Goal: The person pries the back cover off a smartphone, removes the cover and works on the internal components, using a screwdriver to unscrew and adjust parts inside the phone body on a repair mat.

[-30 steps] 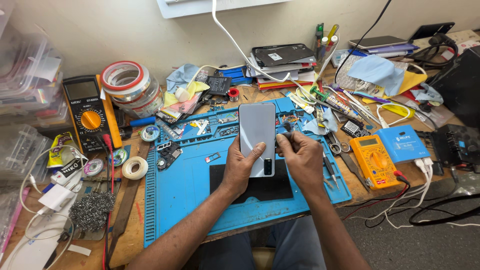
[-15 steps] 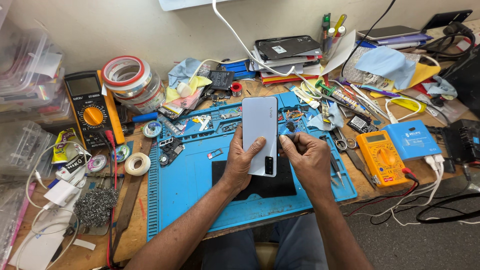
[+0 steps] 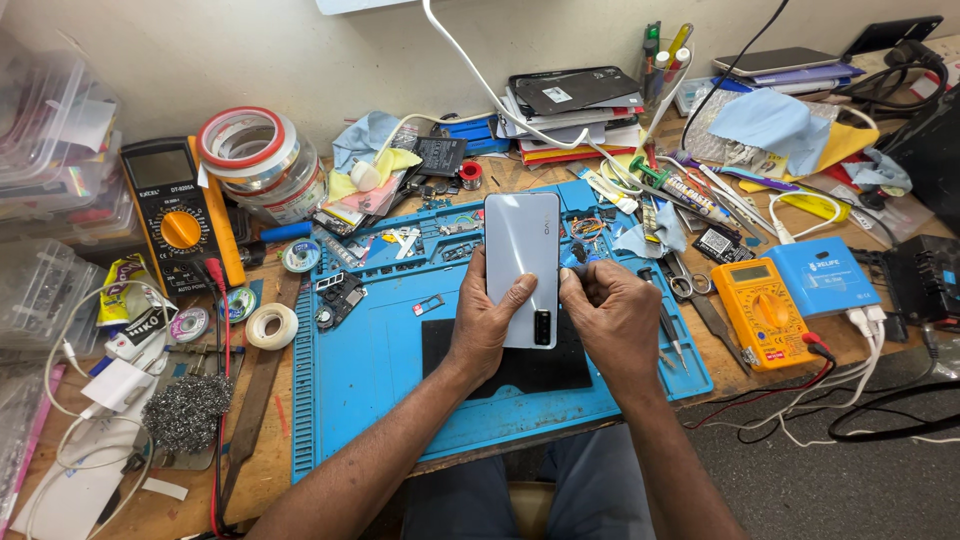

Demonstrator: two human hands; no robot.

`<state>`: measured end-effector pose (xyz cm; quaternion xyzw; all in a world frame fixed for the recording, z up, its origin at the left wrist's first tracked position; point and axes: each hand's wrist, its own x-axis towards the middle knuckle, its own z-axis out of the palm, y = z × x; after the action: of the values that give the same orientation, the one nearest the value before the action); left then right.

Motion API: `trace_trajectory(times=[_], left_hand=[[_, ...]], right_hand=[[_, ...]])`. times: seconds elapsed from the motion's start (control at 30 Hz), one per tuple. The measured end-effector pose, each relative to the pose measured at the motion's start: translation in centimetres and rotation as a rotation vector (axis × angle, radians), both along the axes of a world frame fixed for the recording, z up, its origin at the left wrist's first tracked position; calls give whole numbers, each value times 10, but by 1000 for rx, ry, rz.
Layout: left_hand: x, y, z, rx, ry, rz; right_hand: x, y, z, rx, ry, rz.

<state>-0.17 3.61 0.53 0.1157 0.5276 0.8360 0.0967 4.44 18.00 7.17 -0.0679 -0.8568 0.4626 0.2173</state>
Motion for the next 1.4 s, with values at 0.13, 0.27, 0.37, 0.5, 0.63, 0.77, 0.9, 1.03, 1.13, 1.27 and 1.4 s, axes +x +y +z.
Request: trace_trajectory(times=[0.13, 0.27, 0.37, 0.5, 0.63, 0.77, 0.9, 1.03, 1.13, 1.27, 1.4], left_hand=[[6, -1, 4, -134, 40, 47], [9, -4, 6, -243, 131, 109], [9, -6, 6, -247, 165, 126], [9, -8, 3, -259, 179, 133], [11, -11, 1, -259, 186, 137], [11, -11, 1, -266, 186, 138], [12, -11, 1, -285, 203, 139], [13, -12, 1, -278, 205, 125], [12, -12, 3, -291, 165, 93], [13, -12, 6, -257, 106, 43], [15, -10, 7, -258, 135, 38]], right_hand=[[2, -6, 1, 52, 53, -3], [1, -14, 0, 54, 49, -18], [-1, -19, -2, 66, 84, -19], [-1, -23, -6, 97, 91, -22], [-1, -25, -8, 127, 80, -36], [-2, -25, -9, 138, 123, -27], [-1, -24, -9, 142, 95, -32], [-1, -23, -9, 91, 75, -43], [0, -22, -8, 36, 38, -77], [0, -21, -7, -26, 61, -83], [-3, -20, -5, -83, 114, -89]])
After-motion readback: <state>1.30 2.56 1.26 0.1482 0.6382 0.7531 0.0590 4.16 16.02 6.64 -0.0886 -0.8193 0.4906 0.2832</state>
